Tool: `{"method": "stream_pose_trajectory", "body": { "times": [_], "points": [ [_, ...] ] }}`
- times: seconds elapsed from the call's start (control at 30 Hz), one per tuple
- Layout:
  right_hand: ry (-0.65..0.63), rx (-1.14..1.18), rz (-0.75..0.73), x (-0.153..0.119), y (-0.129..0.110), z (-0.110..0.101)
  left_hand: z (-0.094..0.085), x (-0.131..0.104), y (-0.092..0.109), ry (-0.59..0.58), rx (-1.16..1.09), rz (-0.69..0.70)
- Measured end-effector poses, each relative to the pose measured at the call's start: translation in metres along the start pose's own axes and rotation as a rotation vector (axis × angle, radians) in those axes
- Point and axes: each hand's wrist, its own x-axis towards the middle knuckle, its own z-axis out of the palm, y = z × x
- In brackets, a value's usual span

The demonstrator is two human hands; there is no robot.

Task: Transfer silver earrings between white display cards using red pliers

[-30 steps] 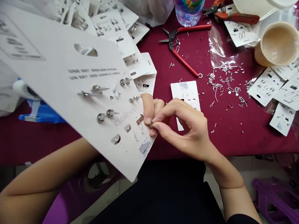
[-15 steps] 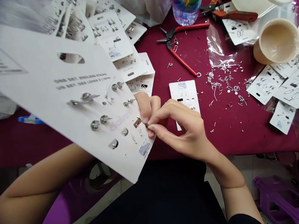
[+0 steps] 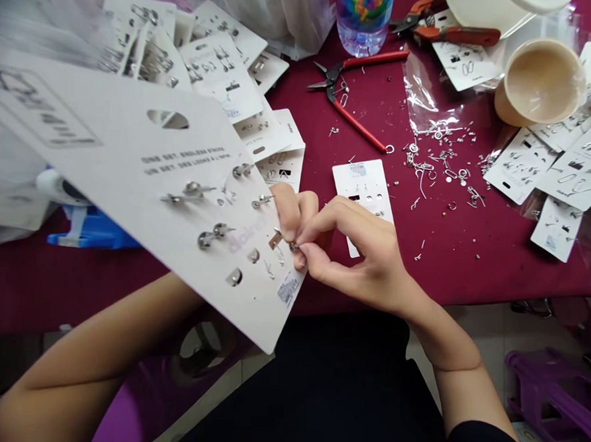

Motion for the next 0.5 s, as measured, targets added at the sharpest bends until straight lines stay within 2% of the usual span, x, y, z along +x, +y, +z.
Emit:
{"method": "stream_pose_trajectory", "body": {
  "times": [0.07,0.13,0.2,0.33,0.43,0.5],
  "points": [
    [-0.011,-0.031,-0.018,0.0,0.001,0.0,-0.001,0.001,-0.003,-0.166,-0.227,0.05],
    [-0.021,-0.058,-0.031,0.0,0.002,0.001,-0.002,0.001,-0.006,-0.218,-0.371,0.079],
    [-0.025,-0.067,-0.035,0.0,0.003,0.002,-0.003,0.0,-0.008,-0.201,-0.393,0.06],
    [-0.015,-0.046,0.021,0.002,0.002,-0.002,-0.004,0.0,-0.003,-0.198,-0.397,-0.073],
    [0.046,0.029,0.091,0.001,0.0,-0.012,-0.005,0.0,0.005,-0.094,-0.264,-0.104],
    [0.034,0.104,0.148,-0.002,-0.002,-0.02,-0.004,0.0,0.007,-0.015,-0.142,-0.069]
  ]
}}
